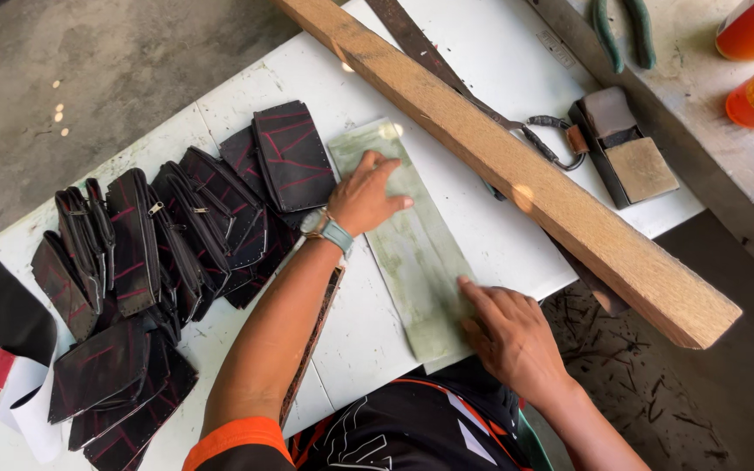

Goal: The person aligns a long strip of light green woven fabric on a white workbench, uses a metal ruler to measure, and cuts the fabric into narrower strips with a utility knife. The cut pieces are set aside on the bench.

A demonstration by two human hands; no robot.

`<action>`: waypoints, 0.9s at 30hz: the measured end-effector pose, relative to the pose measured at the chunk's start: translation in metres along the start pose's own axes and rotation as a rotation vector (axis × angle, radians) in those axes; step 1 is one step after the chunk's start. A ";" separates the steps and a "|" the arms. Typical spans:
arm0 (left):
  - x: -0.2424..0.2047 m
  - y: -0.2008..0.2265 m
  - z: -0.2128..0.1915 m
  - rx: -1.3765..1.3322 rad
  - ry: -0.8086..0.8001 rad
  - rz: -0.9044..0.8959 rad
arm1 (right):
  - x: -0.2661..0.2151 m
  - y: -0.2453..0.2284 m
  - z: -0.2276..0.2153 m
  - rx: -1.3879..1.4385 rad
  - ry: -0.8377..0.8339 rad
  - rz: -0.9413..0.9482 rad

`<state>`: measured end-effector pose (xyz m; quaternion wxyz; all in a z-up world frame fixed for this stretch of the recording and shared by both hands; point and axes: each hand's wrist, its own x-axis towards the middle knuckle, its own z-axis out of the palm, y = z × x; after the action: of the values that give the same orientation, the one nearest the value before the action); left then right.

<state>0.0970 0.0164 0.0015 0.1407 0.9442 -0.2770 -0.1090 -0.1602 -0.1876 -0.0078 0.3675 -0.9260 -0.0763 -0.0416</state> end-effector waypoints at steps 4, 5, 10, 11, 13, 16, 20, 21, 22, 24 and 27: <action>0.013 -0.021 -0.005 0.031 0.023 0.015 | -0.031 0.007 -0.002 0.228 0.204 0.089; 0.009 -0.025 -0.002 0.010 0.008 0.005 | -0.043 0.008 -0.002 0.257 0.258 0.095; 0.015 -0.031 -0.009 0.024 0.004 0.056 | -0.049 0.005 0.000 0.072 0.237 0.011; 0.015 -0.029 -0.009 0.027 -0.003 0.045 | -0.047 0.001 0.002 -0.007 0.248 -0.113; 0.012 -0.027 -0.010 0.029 -0.007 0.032 | -0.040 -0.011 0.010 -0.102 0.225 -0.210; 0.014 -0.024 -0.012 0.025 -0.012 0.027 | -0.023 -0.012 0.016 -0.115 0.254 -0.218; 0.014 -0.025 -0.012 0.053 -0.032 0.002 | -0.010 0.003 0.015 -0.063 0.312 -0.103; 0.015 -0.026 -0.012 0.063 -0.038 0.004 | -0.011 0.006 0.014 -0.085 0.297 -0.145; 0.015 -0.026 -0.011 0.061 -0.041 -0.001 | -0.011 0.009 0.013 -0.108 0.282 -0.188; 0.016 -0.026 -0.011 0.059 -0.047 -0.010 | -0.011 0.013 0.011 -0.143 0.247 -0.254; 0.016 -0.027 -0.010 0.081 -0.064 -0.018 | -0.009 0.015 0.009 -0.142 0.235 -0.297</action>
<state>0.1263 0.0316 -0.0005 0.0925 0.9477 -0.2770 -0.1289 -0.1664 -0.1931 -0.0261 0.2974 -0.9170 -0.1655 -0.2082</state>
